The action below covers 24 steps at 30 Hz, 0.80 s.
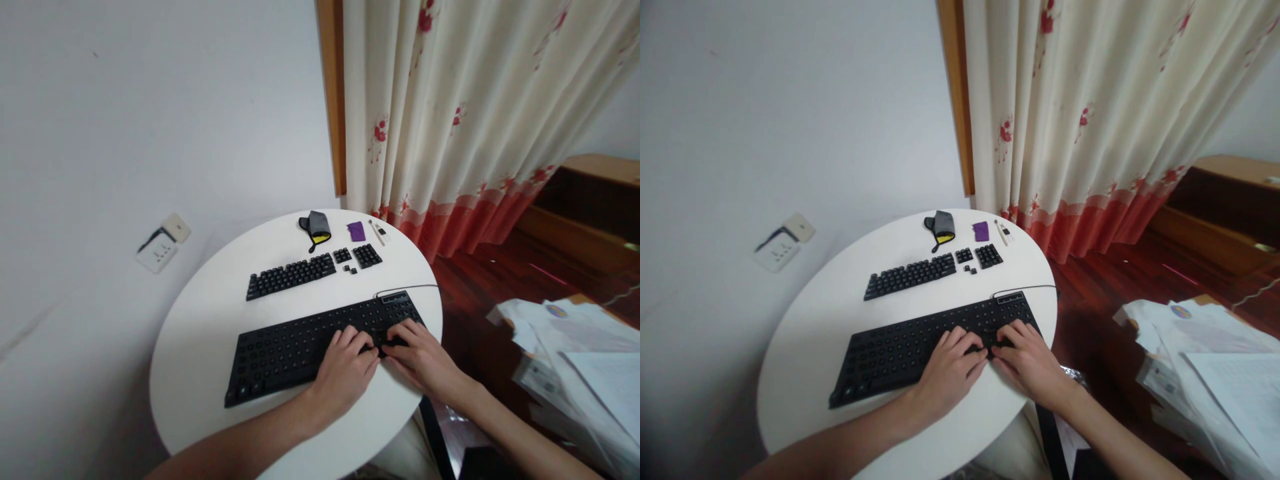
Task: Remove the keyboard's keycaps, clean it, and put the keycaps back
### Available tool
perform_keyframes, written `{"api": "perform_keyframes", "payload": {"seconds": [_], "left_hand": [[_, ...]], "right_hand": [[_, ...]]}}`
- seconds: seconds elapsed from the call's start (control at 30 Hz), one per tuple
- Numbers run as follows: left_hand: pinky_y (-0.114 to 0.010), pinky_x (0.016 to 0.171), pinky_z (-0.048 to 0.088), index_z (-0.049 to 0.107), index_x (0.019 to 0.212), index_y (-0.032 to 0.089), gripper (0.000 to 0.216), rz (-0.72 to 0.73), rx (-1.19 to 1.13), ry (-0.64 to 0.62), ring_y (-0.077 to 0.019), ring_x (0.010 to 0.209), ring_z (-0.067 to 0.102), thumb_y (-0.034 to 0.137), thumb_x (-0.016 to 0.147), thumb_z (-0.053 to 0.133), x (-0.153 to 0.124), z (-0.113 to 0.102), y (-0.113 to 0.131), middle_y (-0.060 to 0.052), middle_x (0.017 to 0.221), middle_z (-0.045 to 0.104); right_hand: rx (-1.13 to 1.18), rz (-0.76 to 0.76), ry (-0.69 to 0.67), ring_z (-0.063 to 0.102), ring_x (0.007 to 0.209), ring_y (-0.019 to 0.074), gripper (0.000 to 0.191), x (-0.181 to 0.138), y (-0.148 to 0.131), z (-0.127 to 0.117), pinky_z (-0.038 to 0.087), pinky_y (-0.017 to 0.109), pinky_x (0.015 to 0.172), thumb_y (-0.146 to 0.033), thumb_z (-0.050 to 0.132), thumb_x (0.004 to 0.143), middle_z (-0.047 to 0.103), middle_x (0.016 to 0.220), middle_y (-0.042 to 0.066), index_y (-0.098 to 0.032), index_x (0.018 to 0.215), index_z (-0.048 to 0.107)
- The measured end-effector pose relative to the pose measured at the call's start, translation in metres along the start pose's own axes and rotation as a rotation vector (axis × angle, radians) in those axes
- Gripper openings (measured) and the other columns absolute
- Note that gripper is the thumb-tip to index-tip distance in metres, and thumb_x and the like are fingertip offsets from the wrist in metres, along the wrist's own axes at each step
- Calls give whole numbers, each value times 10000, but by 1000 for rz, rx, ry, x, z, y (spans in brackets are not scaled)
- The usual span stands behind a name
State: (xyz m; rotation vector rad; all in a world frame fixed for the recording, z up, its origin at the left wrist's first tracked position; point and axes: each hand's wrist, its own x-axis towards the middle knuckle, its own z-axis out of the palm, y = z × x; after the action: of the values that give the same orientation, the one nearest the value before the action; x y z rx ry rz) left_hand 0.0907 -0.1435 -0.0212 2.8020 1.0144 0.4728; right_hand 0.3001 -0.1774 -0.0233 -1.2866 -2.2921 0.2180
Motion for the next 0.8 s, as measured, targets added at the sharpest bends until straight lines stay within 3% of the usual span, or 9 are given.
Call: {"api": "perform_keyframes", "payload": {"seconds": [0.13,0.3,0.47,0.6,0.8], "left_hand": [[-357,815,402,733,899,258,186,-5,-108,-20,-194,956,508,314,934,559,15,-8,-15,-5,1017,670],[-360,889,408,717,1057,214,207,-159,-52,136,-212,931,536,291,909,593,72,-23,-81,-36,1036,708],[-360,900,409,738,1044,189,216,-266,80,91,-259,996,537,275,881,625,123,-20,-137,-88,1013,712],[-338,869,427,746,1038,226,215,-256,106,38,-254,998,542,246,882,600,138,-9,-144,-95,956,690],[-344,904,427,775,963,222,256,-283,146,-36,-259,1028,562,178,878,537,144,-2,-137,-110,862,664]], "right_hand": [[63,4,19,528,974,235,142,13,8,-6,461,391,817,-262,595,903,625,1044,70,-251,922,735],[-1,102,201,532,932,232,180,72,39,-5,462,393,830,-220,575,909,661,992,76,-218,1031,707],[-175,131,97,512,966,247,171,143,62,11,413,367,847,-206,601,895,683,1022,87,-194,1007,730],[-284,163,-38,505,981,245,190,172,71,27,373,343,841,-186,568,911,696,1042,86,-197,994,739],[-315,167,-80,511,993,262,205,179,76,38,336,352,810,-149,547,905,718,946,103,-183,916,749]]}}
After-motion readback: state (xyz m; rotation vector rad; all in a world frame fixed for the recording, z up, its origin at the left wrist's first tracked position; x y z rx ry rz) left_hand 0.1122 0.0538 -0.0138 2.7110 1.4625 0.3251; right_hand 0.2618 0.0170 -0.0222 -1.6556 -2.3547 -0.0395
